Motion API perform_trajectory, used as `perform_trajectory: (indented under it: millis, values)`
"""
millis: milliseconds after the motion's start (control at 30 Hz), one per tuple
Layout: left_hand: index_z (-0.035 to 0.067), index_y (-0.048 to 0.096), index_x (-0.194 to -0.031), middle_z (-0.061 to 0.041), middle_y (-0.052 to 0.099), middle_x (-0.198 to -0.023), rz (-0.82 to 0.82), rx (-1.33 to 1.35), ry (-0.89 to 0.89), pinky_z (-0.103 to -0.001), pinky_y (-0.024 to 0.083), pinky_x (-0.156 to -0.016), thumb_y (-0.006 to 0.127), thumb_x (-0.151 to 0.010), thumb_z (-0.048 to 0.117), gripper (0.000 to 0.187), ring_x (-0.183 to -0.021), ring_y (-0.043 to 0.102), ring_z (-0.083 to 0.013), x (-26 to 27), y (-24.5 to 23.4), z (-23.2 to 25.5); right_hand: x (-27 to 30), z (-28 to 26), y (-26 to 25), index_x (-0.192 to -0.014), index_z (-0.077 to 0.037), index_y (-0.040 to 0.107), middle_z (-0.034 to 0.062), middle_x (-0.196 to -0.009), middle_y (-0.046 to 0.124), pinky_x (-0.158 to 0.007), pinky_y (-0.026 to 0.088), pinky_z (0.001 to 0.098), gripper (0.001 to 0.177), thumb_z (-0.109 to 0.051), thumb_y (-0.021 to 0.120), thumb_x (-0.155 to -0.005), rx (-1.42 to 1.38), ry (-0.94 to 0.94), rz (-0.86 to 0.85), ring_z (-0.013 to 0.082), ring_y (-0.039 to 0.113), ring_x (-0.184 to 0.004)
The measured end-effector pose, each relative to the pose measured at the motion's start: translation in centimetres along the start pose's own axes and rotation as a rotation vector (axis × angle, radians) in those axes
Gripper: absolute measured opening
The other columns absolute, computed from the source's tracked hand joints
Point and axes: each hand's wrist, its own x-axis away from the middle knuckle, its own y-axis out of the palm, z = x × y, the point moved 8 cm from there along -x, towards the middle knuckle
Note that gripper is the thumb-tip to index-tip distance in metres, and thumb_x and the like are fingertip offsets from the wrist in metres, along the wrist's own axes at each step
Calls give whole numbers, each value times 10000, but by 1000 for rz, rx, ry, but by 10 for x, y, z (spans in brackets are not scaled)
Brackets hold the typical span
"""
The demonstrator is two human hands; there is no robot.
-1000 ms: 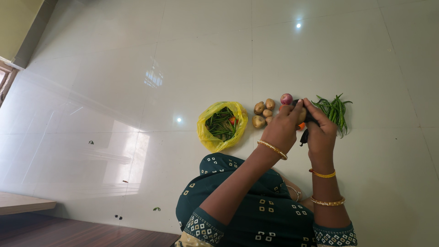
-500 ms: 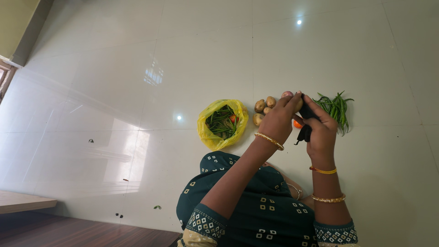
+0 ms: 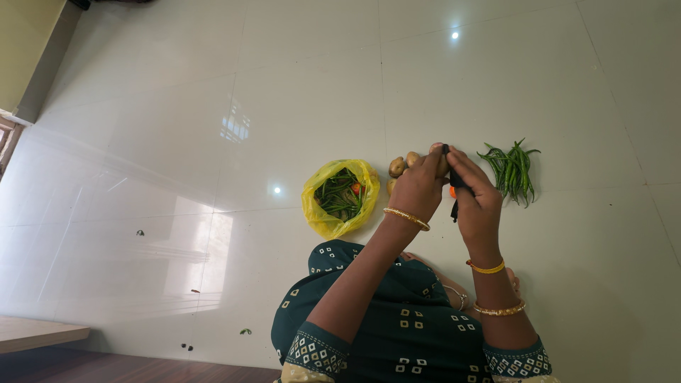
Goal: The person sits on the floor and peels green beans and potatoes using a small knife. They remove the ends of the beans and scrape the potato skins, placing the trimmed pieces into a yellow plastic bag.
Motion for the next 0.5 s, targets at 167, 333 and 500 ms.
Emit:
perform_trajectory:
  millis: [167,333,500]
  values:
    - [102,506,-1416,-149,674,-1193,48,97,94,-439,581,-790,692,-887,39,565,-1011,688,-367,7,-5,23,-2,35,-16,-1388,-2,635,130,-1358,658,-1046,523,279,518,118,445,-921,-251,229,112,160,634,-1189]
    - [117,565,-1380,-159,711,-1147,97,132,82,-453,573,-828,671,-857,-10,548,-1016,687,-369,0,-17,24,1,43,-12,-1460,-42,604,147,-1354,671,-1004,506,284,561,87,471,-930,-180,308,103,169,612,-1140]
    - [111,604,-1316,-173,703,-1050,101,49,-33,-461,567,-806,691,-835,-7,503,-954,697,-361,-6,-24,10,2,3,2,-1466,-18,556,156,-1541,549,-1185,407,329,548,117,481,-941,112,-18,-15,251,466,-1481]
